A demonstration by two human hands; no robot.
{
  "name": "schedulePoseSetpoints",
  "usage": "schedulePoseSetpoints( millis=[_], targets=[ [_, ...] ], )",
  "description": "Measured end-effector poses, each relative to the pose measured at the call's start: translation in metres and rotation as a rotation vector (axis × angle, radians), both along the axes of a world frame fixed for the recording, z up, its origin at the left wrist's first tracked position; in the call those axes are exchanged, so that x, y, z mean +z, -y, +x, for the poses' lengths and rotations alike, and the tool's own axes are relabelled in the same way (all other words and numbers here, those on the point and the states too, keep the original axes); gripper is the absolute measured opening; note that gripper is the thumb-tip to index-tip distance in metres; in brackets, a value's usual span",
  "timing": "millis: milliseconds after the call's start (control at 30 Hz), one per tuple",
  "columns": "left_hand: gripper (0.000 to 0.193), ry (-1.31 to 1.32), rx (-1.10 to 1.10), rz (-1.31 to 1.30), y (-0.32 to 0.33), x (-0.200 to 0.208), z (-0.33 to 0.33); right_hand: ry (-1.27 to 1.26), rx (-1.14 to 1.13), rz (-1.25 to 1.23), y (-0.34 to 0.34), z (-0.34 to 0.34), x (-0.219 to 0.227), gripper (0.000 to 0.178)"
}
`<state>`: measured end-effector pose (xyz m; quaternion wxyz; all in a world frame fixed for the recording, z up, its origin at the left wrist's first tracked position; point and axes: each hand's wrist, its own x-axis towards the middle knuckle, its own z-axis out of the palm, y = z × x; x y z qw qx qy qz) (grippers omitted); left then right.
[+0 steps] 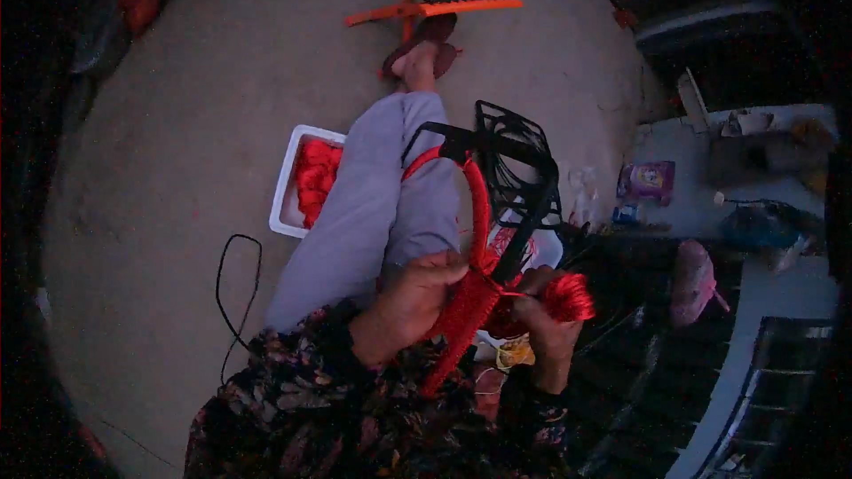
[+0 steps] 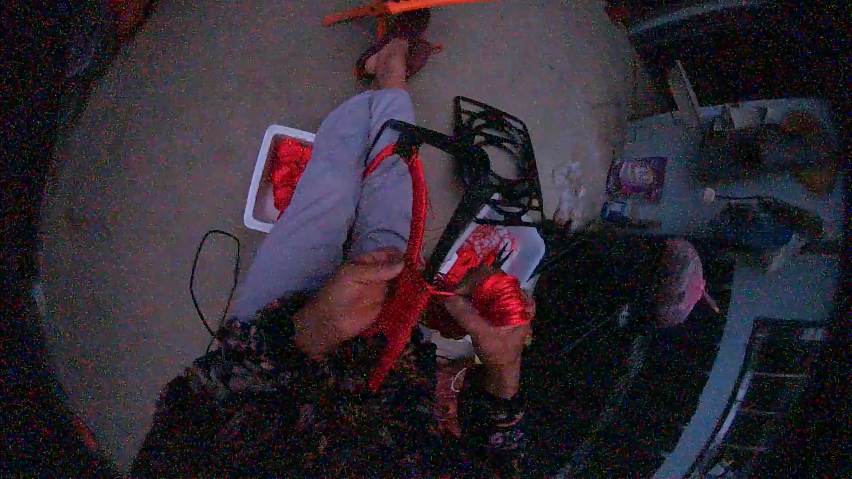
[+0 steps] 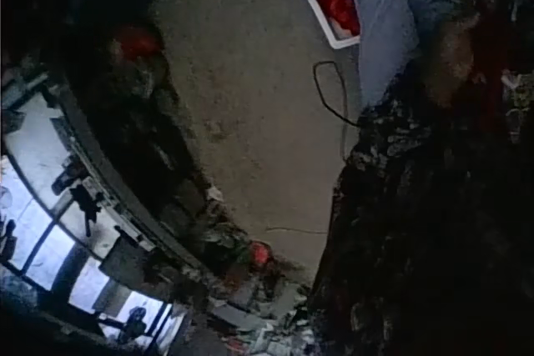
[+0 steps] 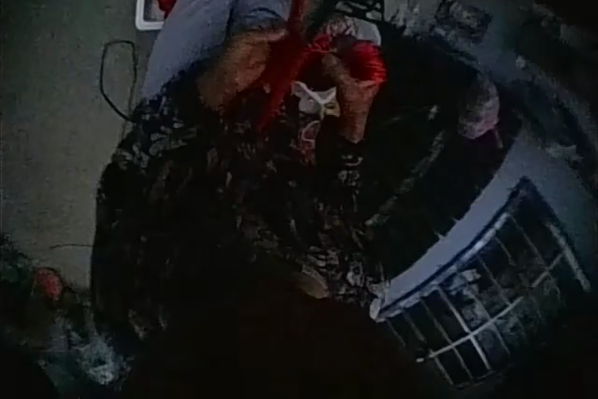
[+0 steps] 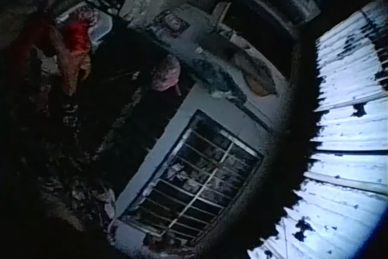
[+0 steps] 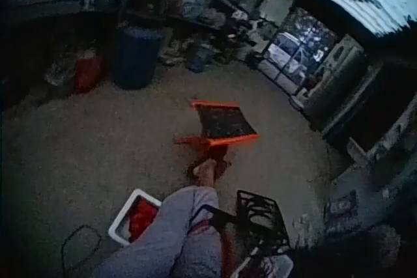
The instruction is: Weaving red plastic cord through the metal frame of a chair seat.
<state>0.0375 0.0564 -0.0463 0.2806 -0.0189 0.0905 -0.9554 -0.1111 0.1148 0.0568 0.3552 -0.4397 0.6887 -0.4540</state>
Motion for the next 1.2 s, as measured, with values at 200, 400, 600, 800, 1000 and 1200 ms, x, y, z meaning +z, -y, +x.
schedulePoseSetpoints(
  millis=[200,400,600,800,1000,1200],
  targets=[
    [0.021,0.164,-0.035,-0.018,0.006,0.01,0.013,-0.34,0.159,0.024,0.013,-0.015,0.003,0.018],
    [0.025,0.312,0.028,-0.02,0.008,0.021,0.035,0.02,0.1,-0.008,0.06,0.012,-0.009,0.02],
    [0.023,0.38,0.05,-0.181,0.001,0.022,0.048,0.091,0.24,-0.369,0.08,0.019,-0.056,0.029],
    [0.019,0.545,0.142,-0.147,0.005,0.022,0.046,0.052,0.336,-0.438,0.09,0.017,-0.073,0.061],
    [0.019,0.529,0.173,-0.106,0.014,0.01,0.036,0.214,0.328,-0.466,0.106,0.013,-0.097,0.059],
    [0.022,0.486,0.146,-0.148,0.017,0.002,0.036,0.346,0.314,-0.492,0.108,0.016,-0.107,0.051]
  ],
)
